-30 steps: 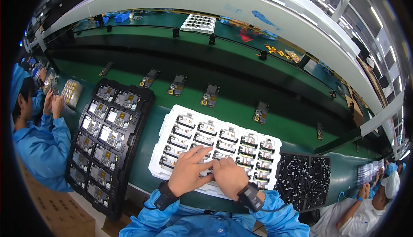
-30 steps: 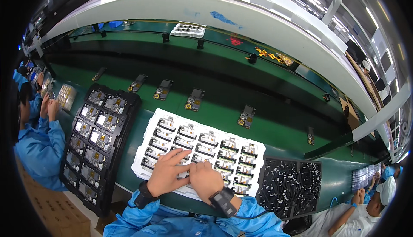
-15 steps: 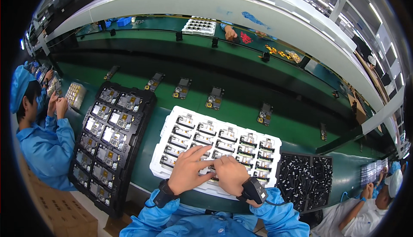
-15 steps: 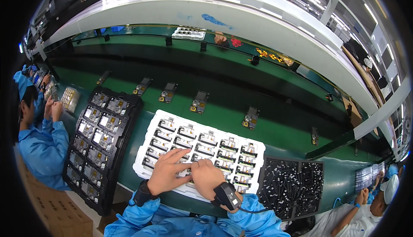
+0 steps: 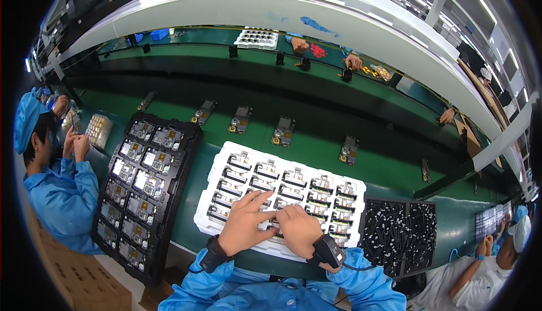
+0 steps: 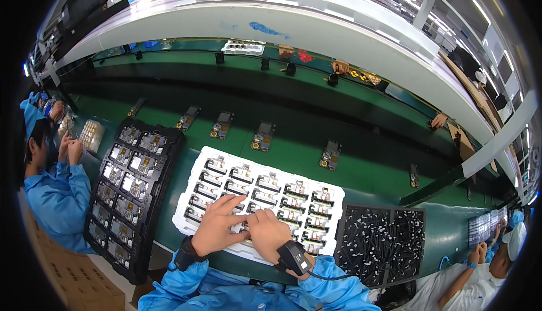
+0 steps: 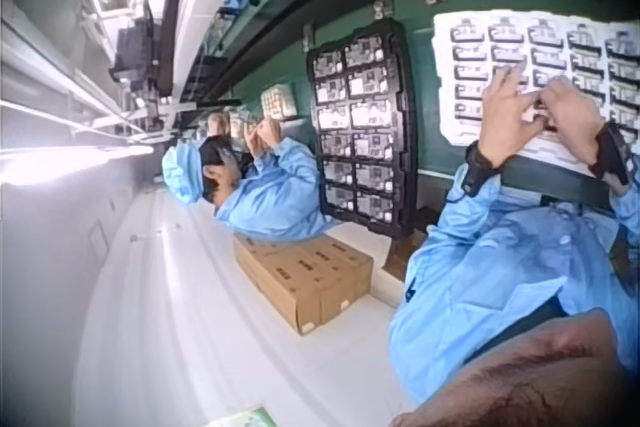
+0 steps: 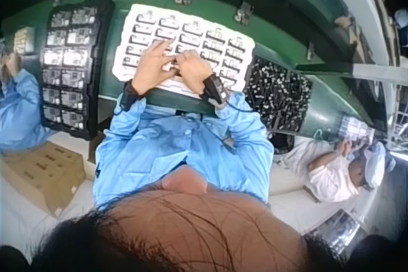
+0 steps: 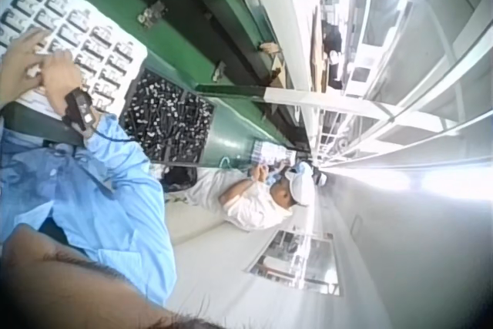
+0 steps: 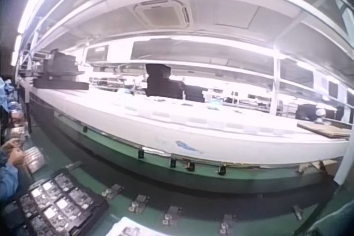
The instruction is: Manually assemble electronic components on a circuit board at a factory assembly line.
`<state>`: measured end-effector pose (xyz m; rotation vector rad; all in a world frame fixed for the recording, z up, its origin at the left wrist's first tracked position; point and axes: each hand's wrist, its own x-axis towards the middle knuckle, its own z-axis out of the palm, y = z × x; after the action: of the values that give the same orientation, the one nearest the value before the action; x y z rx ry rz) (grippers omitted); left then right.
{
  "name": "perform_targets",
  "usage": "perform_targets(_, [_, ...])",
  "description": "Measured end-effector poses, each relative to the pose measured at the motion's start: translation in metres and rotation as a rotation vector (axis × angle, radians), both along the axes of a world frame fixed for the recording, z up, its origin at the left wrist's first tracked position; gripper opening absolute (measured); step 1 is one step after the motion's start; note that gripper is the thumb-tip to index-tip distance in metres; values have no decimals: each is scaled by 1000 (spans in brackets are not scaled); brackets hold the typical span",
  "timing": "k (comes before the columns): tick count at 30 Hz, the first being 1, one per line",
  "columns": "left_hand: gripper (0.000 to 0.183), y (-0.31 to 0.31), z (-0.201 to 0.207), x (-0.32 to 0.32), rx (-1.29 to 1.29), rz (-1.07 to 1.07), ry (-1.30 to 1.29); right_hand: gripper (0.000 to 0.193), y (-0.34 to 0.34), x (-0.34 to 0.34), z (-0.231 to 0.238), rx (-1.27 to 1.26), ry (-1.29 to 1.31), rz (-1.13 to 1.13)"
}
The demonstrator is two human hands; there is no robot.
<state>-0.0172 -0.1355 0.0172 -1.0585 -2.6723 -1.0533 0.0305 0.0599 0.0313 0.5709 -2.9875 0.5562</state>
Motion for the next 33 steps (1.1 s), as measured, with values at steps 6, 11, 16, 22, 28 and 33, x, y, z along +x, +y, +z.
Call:
perform_targets(6, [37, -1, -1, 2, 47, 4, 0, 24, 0, 2, 3, -66, -18, -15])
perform_targets(11, [33, -1, -6, 0, 51, -7, -3, 17, 2, 3, -1, -144, 10, -60])
perform_targets(16, [38, -4, 0, -3, 48, -48, -49, 13, 6, -2, 2, -235, -92, -82])
perform_targets(22, [41, -7, -4, -5, 54, -90, -67, 12, 5, -2, 9, -213, -138, -104])
perform_targets(28, [36, -4, -4, -1, -18, -67, -55, 26, -9, 5, 4, -34, -23, -105])
perform_targets(33, [32, -3, 2, 0, -14, -51, -32, 23, -2, 2, 1, -75, -67, -112])
